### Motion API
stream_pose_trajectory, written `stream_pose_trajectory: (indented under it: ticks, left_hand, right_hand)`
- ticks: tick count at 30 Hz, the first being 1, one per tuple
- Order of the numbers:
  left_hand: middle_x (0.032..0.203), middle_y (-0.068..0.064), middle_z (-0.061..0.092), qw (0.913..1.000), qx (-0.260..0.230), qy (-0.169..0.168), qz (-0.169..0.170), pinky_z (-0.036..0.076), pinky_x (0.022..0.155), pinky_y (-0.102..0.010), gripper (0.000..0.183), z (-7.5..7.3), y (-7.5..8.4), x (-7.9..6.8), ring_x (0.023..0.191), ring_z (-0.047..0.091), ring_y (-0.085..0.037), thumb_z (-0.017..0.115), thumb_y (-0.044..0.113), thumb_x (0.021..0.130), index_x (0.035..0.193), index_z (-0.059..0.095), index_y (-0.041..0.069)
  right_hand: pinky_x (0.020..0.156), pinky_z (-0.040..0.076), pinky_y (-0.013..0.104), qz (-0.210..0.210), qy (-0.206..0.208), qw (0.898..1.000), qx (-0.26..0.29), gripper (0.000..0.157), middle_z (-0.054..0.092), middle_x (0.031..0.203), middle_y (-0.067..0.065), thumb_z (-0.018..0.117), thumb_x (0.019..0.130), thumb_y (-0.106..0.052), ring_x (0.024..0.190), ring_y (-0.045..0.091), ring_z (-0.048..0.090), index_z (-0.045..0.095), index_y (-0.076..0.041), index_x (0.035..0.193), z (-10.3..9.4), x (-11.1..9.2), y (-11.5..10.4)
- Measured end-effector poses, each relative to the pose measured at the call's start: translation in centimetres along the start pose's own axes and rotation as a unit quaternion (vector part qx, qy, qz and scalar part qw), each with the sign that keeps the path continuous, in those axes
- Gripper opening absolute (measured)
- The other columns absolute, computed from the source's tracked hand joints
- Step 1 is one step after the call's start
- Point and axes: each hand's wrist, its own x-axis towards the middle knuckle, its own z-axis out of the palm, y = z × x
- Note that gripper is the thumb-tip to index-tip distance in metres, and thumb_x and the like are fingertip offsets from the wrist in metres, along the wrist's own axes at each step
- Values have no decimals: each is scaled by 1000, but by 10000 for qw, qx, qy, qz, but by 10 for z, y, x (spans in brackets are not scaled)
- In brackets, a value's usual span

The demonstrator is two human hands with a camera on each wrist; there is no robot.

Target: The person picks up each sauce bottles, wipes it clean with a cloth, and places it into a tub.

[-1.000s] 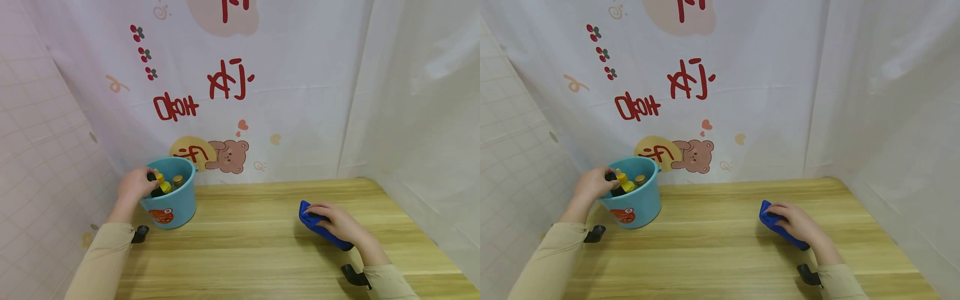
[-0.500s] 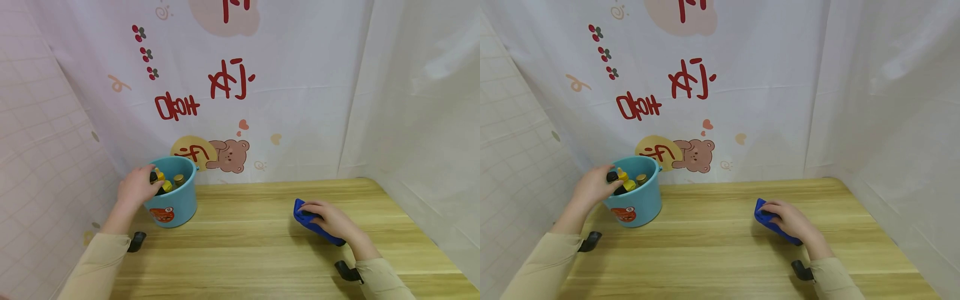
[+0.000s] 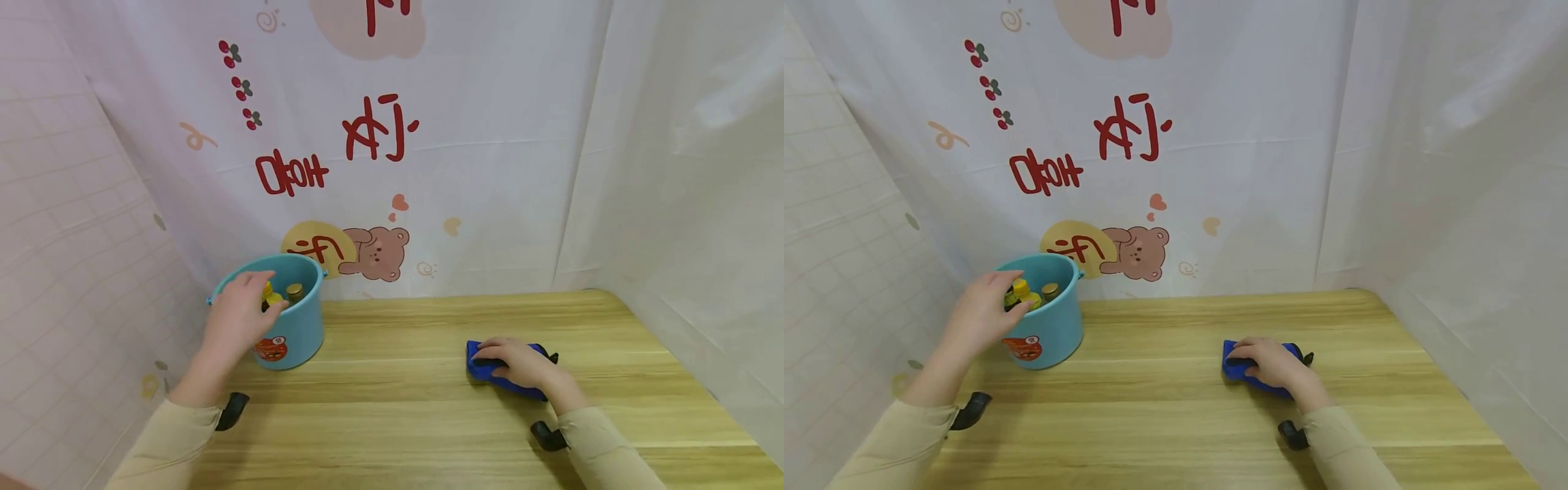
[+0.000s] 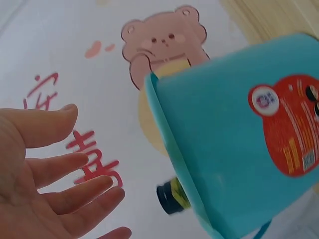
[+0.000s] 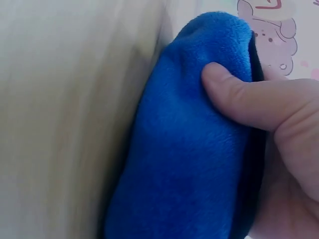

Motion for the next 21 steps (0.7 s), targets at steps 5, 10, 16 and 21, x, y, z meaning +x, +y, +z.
stream_pose_trajectory:
  ticks: [5, 10, 16, 21]
  left_hand:
    - [129, -28, 57, 9991, -197, 184, 340, 42, 91, -67, 57, 6, 13, -4, 117, 51, -50, 78, 18, 86, 133, 56, -5]
    - [123, -26, 61, 9950, -269, 450, 846, 47, 87, -61, 52, 18, 27, -7, 113, 56, -46, 81, 13, 82, 126, 61, -5]
    - [118, -22, 64, 9908, -255, 470, 1245, 50, 85, -56, 51, 44, 41, -10, 107, 60, -41, 84, 15, 79, 122, 64, -3]
    - [121, -20, 63, 9886, -364, 484, 1375, 47, 95, -53, 53, 71, 51, -10, 113, 57, -39, 84, 21, 81, 123, 64, -3]
  right_hand:
    - [96, 44, 59, 202, -154, 9997, 68, 41, 56, 133, 18, 75, 86, -3, 120, 45, 52, 68, -7, 125, 2, 1, -2]
    - [98, 40, 62, 205, -215, 9995, -51, 43, 55, 136, 19, 76, 86, -9, 123, 46, 50, 66, -10, 128, 0, -2, -5]
    - [100, 25, 75, 304, 107, 9993, 210, 52, 49, 143, 22, 76, 88, -25, 129, 48, 43, 61, -10, 135, -12, -5, -18]
    - [102, 20, 77, 273, 1178, 9926, 87, 52, 50, 142, 21, 72, 91, -26, 127, 43, 48, 58, -7, 138, -22, 0, -34]
